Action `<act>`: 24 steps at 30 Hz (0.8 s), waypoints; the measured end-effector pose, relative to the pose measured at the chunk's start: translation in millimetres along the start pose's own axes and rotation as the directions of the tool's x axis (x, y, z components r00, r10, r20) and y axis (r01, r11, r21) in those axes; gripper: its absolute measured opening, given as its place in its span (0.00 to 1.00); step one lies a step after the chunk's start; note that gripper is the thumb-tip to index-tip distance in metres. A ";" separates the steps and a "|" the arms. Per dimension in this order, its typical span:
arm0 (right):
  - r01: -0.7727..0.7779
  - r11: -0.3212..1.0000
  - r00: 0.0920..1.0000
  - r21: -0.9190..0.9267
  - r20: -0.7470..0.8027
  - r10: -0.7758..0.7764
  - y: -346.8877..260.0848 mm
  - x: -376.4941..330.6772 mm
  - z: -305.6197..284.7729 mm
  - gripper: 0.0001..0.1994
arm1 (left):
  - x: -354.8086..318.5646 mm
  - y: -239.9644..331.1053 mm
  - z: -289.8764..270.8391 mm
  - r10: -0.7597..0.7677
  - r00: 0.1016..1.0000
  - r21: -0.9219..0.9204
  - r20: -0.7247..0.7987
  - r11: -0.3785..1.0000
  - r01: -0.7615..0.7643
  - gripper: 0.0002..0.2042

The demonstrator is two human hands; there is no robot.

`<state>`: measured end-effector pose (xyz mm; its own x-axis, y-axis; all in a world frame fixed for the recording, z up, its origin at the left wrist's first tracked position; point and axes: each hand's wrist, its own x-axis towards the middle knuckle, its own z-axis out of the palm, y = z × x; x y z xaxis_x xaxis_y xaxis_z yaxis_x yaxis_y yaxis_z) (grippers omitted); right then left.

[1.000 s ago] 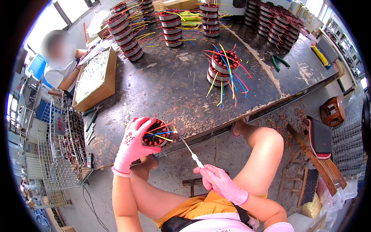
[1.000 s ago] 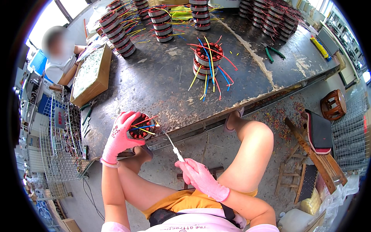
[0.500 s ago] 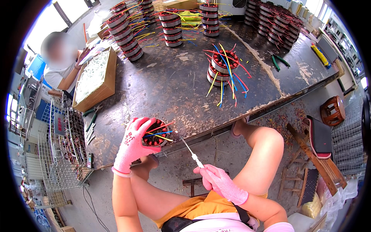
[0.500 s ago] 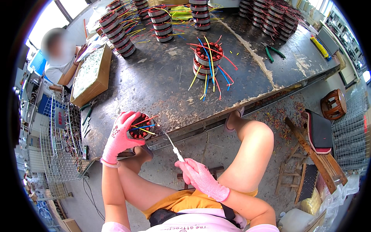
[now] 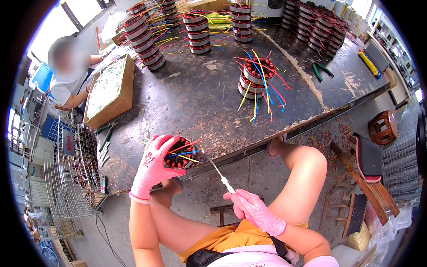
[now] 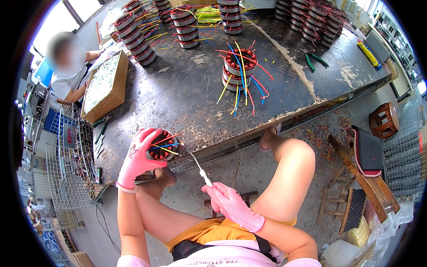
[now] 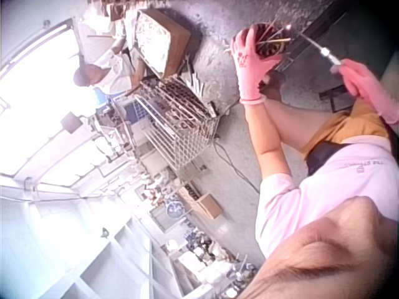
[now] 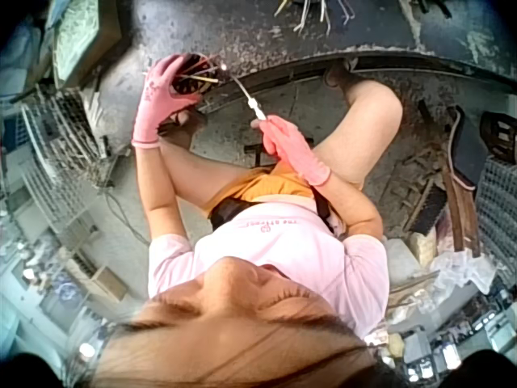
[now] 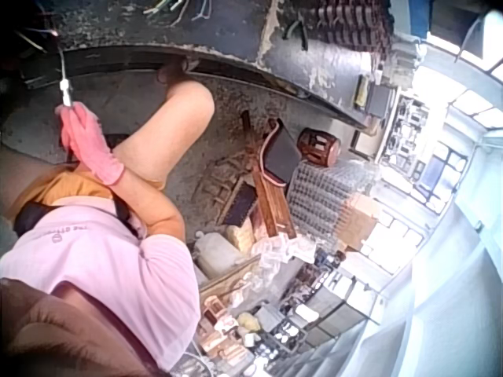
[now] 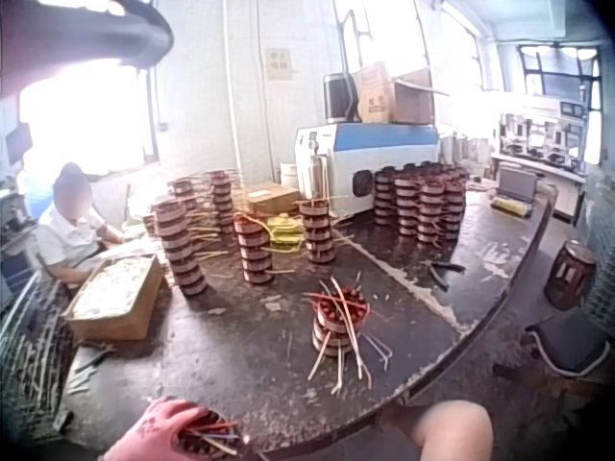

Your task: The person uses a soldering iron to heat and secure the ends of multiple colored wires protruding from cylindrical coil components. They hold the component with one hand and apply the soldering iron with the other, working on several units placed on a workbench.

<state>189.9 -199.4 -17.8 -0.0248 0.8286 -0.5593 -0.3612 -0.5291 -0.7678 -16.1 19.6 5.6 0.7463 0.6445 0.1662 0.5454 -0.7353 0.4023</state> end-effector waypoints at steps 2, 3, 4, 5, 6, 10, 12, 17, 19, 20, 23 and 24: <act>0.022 0.999 1.000 0.032 0.009 -0.022 3.4 0.8 -0.5 0.14 | 0.0 -0.2 0.5 0.000 1.000 -0.001 -0.002 1.000 0.000 0.41; 0.033 0.998 0.999 0.048 0.014 -0.034 5.1 1.4 -0.8 0.14 | 0.2 0.2 0.1 0.002 1.000 -0.002 -0.002 1.000 -0.002 0.41; 0.031 0.998 0.999 0.059 0.014 -0.032 5.9 1.9 -0.9 0.14 | 0.5 0.8 -0.5 0.004 1.000 -0.003 -0.003 1.000 -0.004 0.41; 0.029 0.997 0.999 0.070 0.015 -0.031 6.4 2.3 -0.8 0.14 | 0.7 1.3 -1.0 0.007 1.000 -0.005 -0.003 1.000 -0.007 0.41; 0.027 0.996 0.999 0.081 0.015 -0.028 6.7 2.6 -0.8 0.14 | 0.8 1.3 -0.8 0.010 1.000 -0.001 -0.006 1.000 -0.010 0.41; 0.015 0.997 1.000 0.073 0.020 -0.016 4.6 2.2 0.4 0.15 | 0.0 0.7 0.1 0.017 1.000 0.015 -0.018 1.000 -0.017 0.41; 0.022 0.996 1.000 0.091 0.008 -0.023 2.5 0.8 2.1 0.15 | 0.4 1.0 -0.4 0.022 1.000 0.013 -0.019 1.000 -0.022 0.41; 0.008 0.996 1.000 0.093 0.008 -0.009 1.1 0.6 2.2 0.15 | 2.0 3.8 -2.6 0.027 1.000 0.005 -0.012 1.000 -0.027 0.41; 0.017 0.996 1.000 0.085 0.010 -0.018 -0.4 0.1 2.7 0.15 | 1.5 3.5 -2.5 0.027 1.000 0.014 -0.014 1.000 -0.027 0.41; 0.023 0.997 1.000 0.077 0.010 -0.023 -1.0 -0.1 2.9 0.15 | 1.2 3.2 -2.2 0.027 1.000 0.018 -0.015 0.999 -0.026 0.41; 0.025 0.999 1.000 0.047 0.013 -0.026 1.4 1.0 1.2 0.15 | 0.1 0.2 -0.9 0.018 1.000 0.001 -0.012 1.000 -0.018 0.41; 0.024 0.999 1.000 0.037 0.013 -0.025 3.4 1.8 0.0 0.15 | 0.2 1.2 -0.3 0.005 1.000 -0.018 -0.010 1.000 -0.005 0.41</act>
<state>188.6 -199.7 -21.4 -0.0280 0.8437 -0.5361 -0.3956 -0.5019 -0.7691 -15.4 18.9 6.4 0.7449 0.6432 0.1774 0.5350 -0.7347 0.4173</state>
